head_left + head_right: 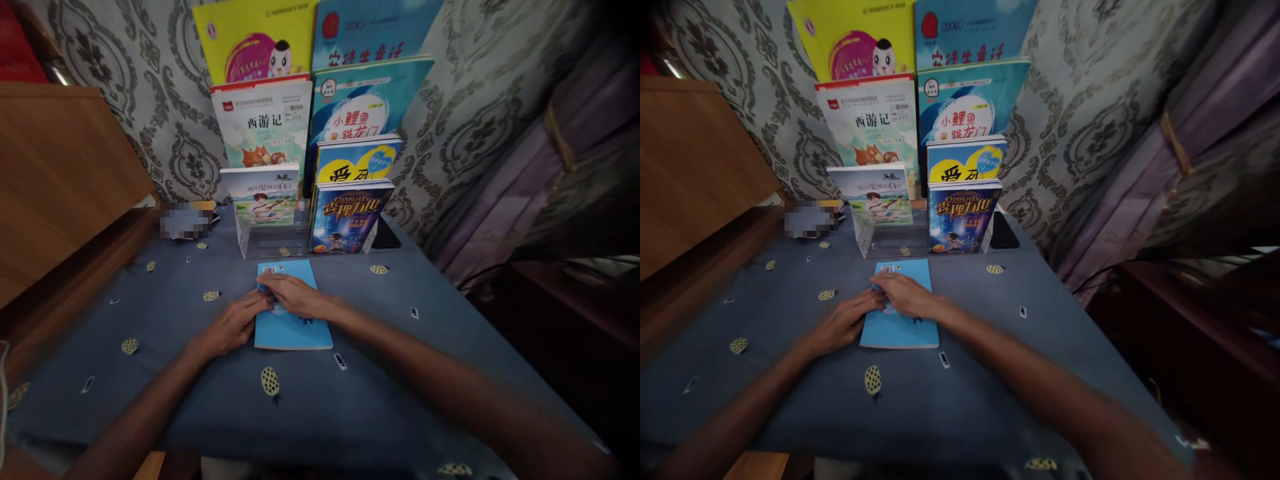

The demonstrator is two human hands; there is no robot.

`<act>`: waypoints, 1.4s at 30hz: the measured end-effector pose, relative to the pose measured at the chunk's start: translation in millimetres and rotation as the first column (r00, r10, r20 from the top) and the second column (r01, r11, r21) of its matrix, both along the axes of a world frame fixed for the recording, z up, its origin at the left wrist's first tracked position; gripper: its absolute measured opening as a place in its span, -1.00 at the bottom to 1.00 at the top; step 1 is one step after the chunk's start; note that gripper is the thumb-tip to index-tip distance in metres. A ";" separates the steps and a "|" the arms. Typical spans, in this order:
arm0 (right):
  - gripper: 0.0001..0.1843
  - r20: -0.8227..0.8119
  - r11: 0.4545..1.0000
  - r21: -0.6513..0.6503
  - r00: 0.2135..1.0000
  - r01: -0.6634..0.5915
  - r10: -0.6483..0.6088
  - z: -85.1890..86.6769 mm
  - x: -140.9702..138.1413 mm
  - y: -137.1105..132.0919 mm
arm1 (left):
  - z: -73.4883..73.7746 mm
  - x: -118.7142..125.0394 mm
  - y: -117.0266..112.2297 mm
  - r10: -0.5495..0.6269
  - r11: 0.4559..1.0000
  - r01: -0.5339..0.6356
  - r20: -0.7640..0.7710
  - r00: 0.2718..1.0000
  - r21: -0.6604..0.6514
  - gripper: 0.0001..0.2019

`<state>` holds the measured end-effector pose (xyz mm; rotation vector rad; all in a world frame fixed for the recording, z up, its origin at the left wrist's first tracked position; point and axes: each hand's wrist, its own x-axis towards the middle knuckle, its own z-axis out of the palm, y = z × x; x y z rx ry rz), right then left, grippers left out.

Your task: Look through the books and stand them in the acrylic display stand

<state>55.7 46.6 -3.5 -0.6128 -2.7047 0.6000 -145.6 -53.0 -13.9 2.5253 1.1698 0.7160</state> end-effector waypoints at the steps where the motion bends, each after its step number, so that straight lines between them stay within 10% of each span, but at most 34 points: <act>1: -0.45 0.014 1.000 -0.009 1.000 -0.007 0.007 -0.4 -14.2 -0.1 | 1.0 0.6 -0.3 0.008 1.000 -0.008 -0.012 1.000 -0.004 -0.47; 6: -0.44 0.074 0.995 -0.004 0.992 0.104 -0.104 -8.1 -37.5 13.3 | -0.3 -1.2 1.2 -0.011 1.000 0.012 -0.034 0.999 0.021 -0.48; 16: -0.36 0.094 0.944 0.051 0.940 0.325 -0.328 -29.0 44.7 27.9 | -6.9 -4.9 3.1 -0.057 0.997 0.056 0.014 0.998 0.057 -0.50; 27: -0.36 0.046 0.943 0.015 0.941 0.334 -0.334 -29.4 67.7 16.2 | 16.9 -14.2 -0.5 0.035 0.997 -0.051 -0.267 0.963 -0.056 -0.40; 37: -0.36 0.070 0.936 0.076 0.934 0.344 -0.349 -29.4 65.5 13.5 | 18.4 -30.8 59.5 0.138 0.977 -0.170 -0.225 0.964 -0.131 -0.50; 42: -0.36 0.055 0.938 0.114 0.940 0.328 -0.336 -34.3 65.5 15.3 | 21.1 -26.6 34.5 0.077 0.993 -0.092 -0.202 0.976 -0.066 -0.55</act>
